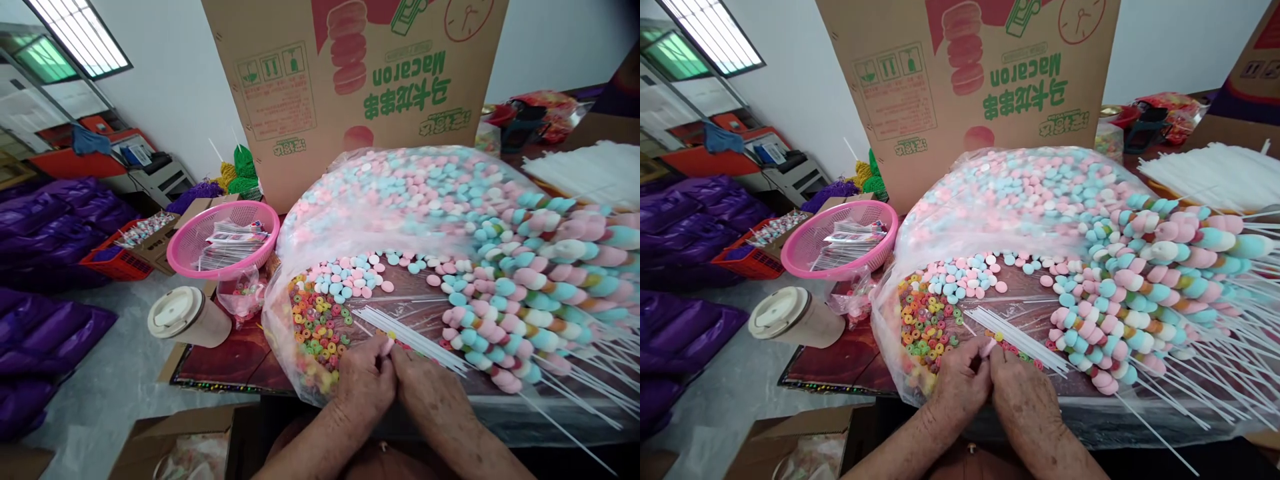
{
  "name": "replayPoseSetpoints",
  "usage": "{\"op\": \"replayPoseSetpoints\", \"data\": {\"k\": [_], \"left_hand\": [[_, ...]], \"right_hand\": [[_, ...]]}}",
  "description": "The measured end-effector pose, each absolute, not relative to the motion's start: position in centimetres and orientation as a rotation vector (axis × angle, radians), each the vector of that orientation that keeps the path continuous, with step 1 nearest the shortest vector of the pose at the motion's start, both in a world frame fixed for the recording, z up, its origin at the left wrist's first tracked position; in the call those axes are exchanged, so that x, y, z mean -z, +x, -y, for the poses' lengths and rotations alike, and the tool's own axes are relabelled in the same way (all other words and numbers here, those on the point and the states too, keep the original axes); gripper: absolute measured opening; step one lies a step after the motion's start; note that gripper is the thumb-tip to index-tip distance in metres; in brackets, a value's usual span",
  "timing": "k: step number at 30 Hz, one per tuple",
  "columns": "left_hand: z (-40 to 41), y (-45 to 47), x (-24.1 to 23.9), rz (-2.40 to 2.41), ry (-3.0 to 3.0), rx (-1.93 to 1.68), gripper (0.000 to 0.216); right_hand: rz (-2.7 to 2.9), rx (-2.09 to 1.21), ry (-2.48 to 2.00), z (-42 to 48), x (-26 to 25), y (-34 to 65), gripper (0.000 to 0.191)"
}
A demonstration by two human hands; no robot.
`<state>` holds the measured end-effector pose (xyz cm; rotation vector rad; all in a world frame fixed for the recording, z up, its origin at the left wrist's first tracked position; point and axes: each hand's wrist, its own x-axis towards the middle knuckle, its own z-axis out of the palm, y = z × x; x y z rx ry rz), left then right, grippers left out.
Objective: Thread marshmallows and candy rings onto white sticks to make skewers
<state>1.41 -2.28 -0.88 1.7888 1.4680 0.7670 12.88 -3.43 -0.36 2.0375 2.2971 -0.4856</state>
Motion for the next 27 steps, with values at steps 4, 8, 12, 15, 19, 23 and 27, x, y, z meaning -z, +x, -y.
{"op": "replayPoseSetpoints", "data": {"k": [4,8,12,15,19,23,27], "left_hand": [[0.3,-0.5,-0.4,-1.547,1.860,-0.558,0.042],[-3.0,-2.1,-0.8,-1.907,2.071,-0.179,0.025],[-4.1,-1.9,0.1,-1.874,2.240,0.031,0.019],[-3.6,-1.6,0.4,-1.874,2.262,-0.027,0.020],[-3.3,-1.7,0.1,-1.798,2.268,0.008,0.021],[-3.2,-2.2,0.3,-1.840,2.069,-0.210,0.020],[-2.7,-2.5,0.5,-1.804,1.783,-0.501,0.020]], "right_hand": [[-2.377,0.656,2.097,2.2,1.0,14.4,0.027],[-2.378,0.719,2.130,2.2,0.8,15.3,0.032],[-2.409,0.705,2.093,2.9,0.4,14.9,0.030],[-2.405,0.608,2.109,3.0,0.2,14.6,0.026],[-2.376,0.499,2.106,2.9,0.2,14.5,0.025],[-2.333,0.464,2.082,3.0,0.0,14.3,0.024],[-2.274,0.511,2.041,3.3,-0.8,13.8,0.025]]}}
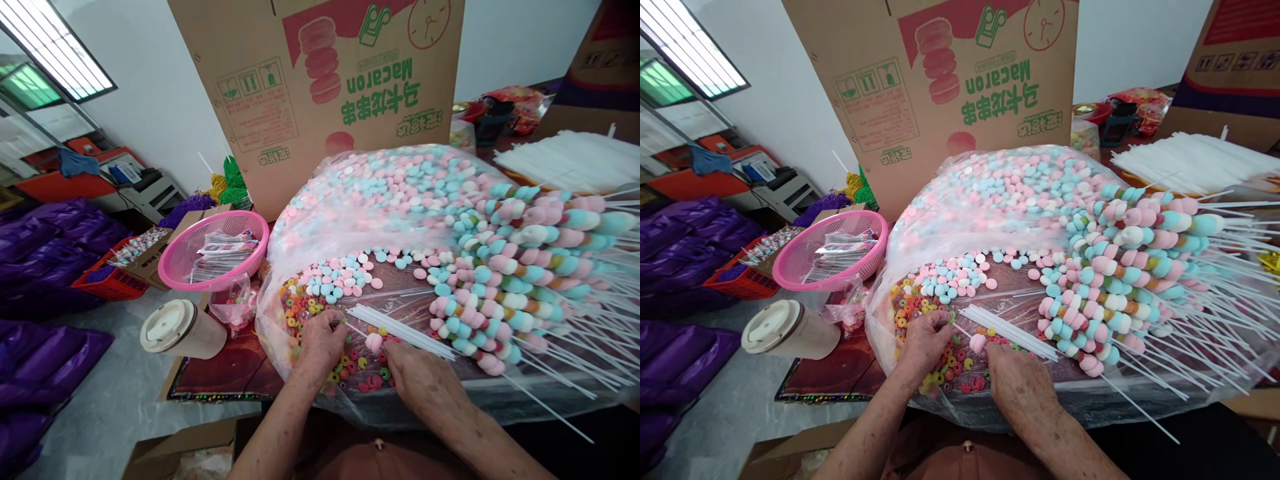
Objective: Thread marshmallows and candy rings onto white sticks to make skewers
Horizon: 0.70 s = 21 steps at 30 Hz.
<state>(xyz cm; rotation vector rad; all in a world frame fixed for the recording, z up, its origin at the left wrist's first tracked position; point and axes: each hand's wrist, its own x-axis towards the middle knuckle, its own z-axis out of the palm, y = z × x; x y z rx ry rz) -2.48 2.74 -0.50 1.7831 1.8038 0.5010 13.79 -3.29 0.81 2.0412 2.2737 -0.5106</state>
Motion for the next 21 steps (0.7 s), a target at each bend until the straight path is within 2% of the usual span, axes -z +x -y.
{"op": "replayPoseSetpoints", "data": {"k": [5,9,13,16,21], "left_hand": [[-0.4,-1.8,0.2,-1.738,1.823,-0.598,0.025],[0.7,-1.5,-0.4,-1.451,2.024,-0.548,0.027],[-2.0,-1.8,-0.8,-1.716,2.102,-0.464,0.033],[-4.4,-1.9,-0.5,-1.797,2.157,-0.191,0.021],[-4.5,-2.0,0.3,-1.708,1.917,-0.377,0.012]], "right_hand": [[-2.251,0.559,2.001,3.7,-1.1,12.8,0.029],[-2.283,0.614,2.050,3.8,-0.5,12.6,0.029],[-2.300,0.681,2.150,3.5,-0.1,13.8,0.024],[-2.317,0.691,2.184,3.3,-0.1,14.7,0.024],[-2.336,0.695,2.216,3.5,-0.2,14.9,0.027]]}}
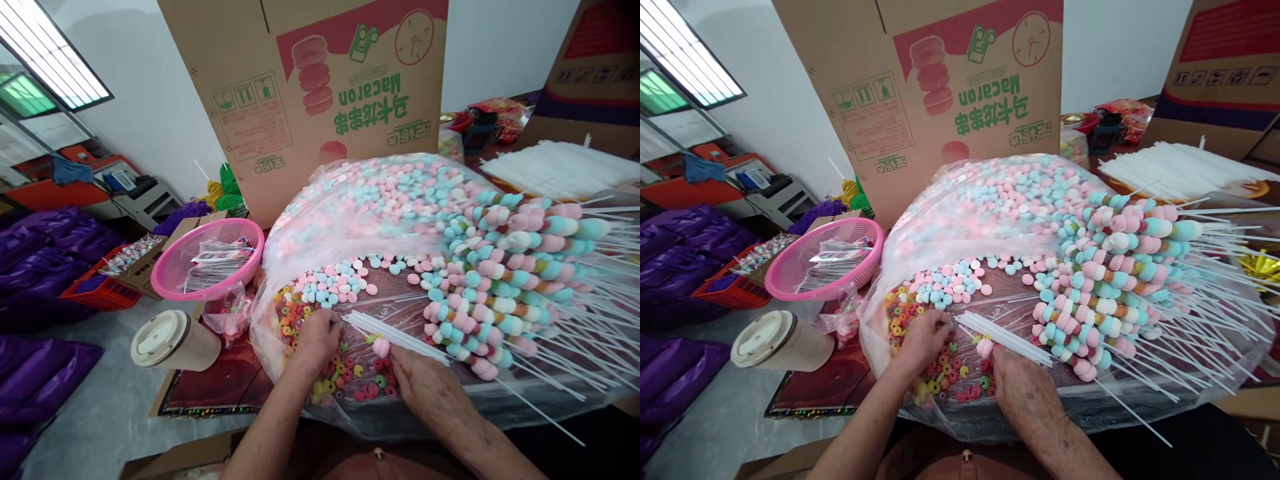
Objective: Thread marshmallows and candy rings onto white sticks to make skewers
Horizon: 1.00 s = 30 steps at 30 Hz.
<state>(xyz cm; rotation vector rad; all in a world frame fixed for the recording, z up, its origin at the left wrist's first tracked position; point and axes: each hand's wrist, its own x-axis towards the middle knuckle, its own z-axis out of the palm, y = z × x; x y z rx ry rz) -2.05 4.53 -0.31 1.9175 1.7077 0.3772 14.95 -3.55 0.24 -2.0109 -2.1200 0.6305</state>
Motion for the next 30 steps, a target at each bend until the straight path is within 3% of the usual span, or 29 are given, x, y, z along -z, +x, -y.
{"op": "replayPoseSetpoints", "data": {"k": [7,14,18,21,26,30], "left_hand": [[-2.6,-2.4,0.4,-1.408,1.043,-0.893,0.015],[-1.4,-0.5,1.7,-1.495,1.136,-0.978,0.014],[-1.0,0.4,1.7,-1.368,1.086,-0.903,0.017],[-2.9,-0.6,0.7,-1.571,1.381,-0.871,0.025],[-6.8,-1.7,-0.5,-2.123,1.962,-0.206,0.026],[-6.7,-1.3,0.2,-2.106,2.009,-0.172,0.021]], "right_hand": [[2.225,-0.679,-2.071,3.2,-1.1,13.5,0.026],[2.299,-0.548,-2.159,3.5,-1.0,12.7,0.029],[2.154,-0.519,-2.022,2.6,-0.1,13.1,0.028],[2.043,-0.548,-1.921,0.1,0.0,13.5,0.026],[1.910,-0.561,-1.978,-5.9,0.2,12.3,0.027],[1.848,-0.654,-1.921,-7.7,0.7,11.9,0.022]]}}
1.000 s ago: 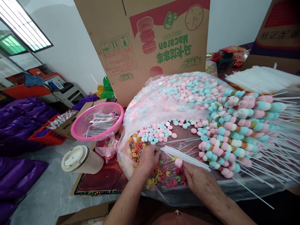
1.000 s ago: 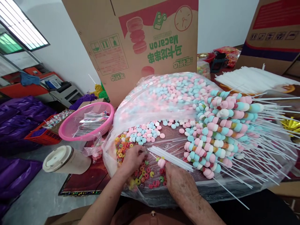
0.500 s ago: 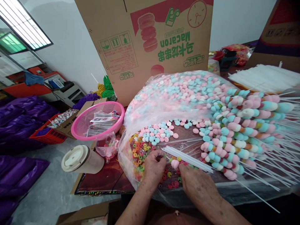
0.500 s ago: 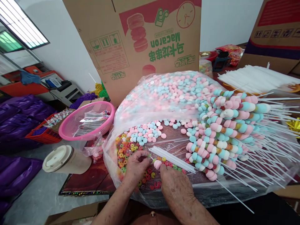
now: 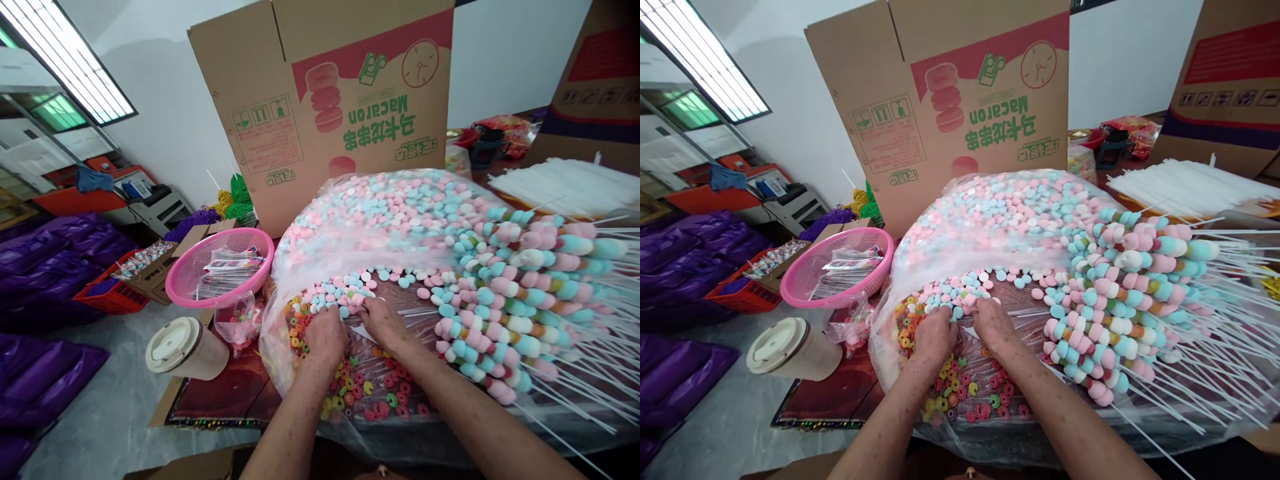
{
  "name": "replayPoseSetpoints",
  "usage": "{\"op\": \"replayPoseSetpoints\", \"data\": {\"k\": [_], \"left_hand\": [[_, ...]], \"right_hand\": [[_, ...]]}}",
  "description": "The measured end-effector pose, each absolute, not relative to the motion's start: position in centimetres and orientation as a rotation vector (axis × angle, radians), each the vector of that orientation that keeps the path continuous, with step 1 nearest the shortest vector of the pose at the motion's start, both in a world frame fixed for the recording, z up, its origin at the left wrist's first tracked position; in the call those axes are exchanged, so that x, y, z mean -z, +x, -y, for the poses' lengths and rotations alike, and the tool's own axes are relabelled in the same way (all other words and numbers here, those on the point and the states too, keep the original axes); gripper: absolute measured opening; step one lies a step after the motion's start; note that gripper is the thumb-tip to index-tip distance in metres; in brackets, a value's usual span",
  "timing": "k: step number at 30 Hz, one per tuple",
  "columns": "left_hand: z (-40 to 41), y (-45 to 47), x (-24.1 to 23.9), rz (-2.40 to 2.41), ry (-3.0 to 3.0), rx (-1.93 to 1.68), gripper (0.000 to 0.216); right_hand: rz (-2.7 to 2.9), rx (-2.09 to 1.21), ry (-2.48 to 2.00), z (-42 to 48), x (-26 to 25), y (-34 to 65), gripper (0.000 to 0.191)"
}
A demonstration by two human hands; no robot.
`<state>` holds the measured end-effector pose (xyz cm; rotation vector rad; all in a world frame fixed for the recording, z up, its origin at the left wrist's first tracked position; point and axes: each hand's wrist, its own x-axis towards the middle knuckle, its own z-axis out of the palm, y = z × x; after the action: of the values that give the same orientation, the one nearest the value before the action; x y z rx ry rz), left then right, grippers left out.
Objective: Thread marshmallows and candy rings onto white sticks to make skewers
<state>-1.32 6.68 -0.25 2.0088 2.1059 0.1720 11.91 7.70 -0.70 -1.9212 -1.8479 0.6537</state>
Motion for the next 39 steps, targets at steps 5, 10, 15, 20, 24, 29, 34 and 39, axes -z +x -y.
{"op": "replayPoseSetpoints", "data": {"k": [5,10,15,20,24,29,34,39], "left_hand": [[-5.8,-1.9,1.0,-1.858,1.692,-0.620,0.028],[-4.9,-0.9,-0.5,-1.323,1.064,-0.991,0.032],[-2.9,-0.2,-2.5,-0.991,0.863,-1.049,0.031],[-2.1,-0.4,-2.3,-0.986,0.850,-1.087,0.038],[-2.3,-0.5,-1.5,-1.088,0.769,-1.162,0.036],[-2.6,-0.7,-1.2,-1.165,0.698,-1.268,0.036],[-2.5,-0.6,-0.8,-1.218,0.808,-1.251,0.028],[-2.4,-0.7,-0.3,-1.243,0.901,-1.214,0.025]], "right_hand": [[1.818,-0.852,-1.700,-5.1,-0.5,13.5,0.030],[1.609,-1.119,-1.390,-2.6,-2.0,12.9,0.027],[1.420,-1.121,-1.349,-2.1,-1.4,11.7,0.023],[1.378,-1.113,-1.353,-2.0,-0.8,11.5,0.027],[1.573,-1.044,-1.416,-0.6,-2.0,13.0,0.031],[2.056,-0.642,-1.682,2.6,-2.6,15.0,0.028],[2.210,-0.367,-1.905,3.6,-2.0,14.4,0.023],[2.250,-0.271,-2.046,3.5,-2.7,13.5,0.019]]}}
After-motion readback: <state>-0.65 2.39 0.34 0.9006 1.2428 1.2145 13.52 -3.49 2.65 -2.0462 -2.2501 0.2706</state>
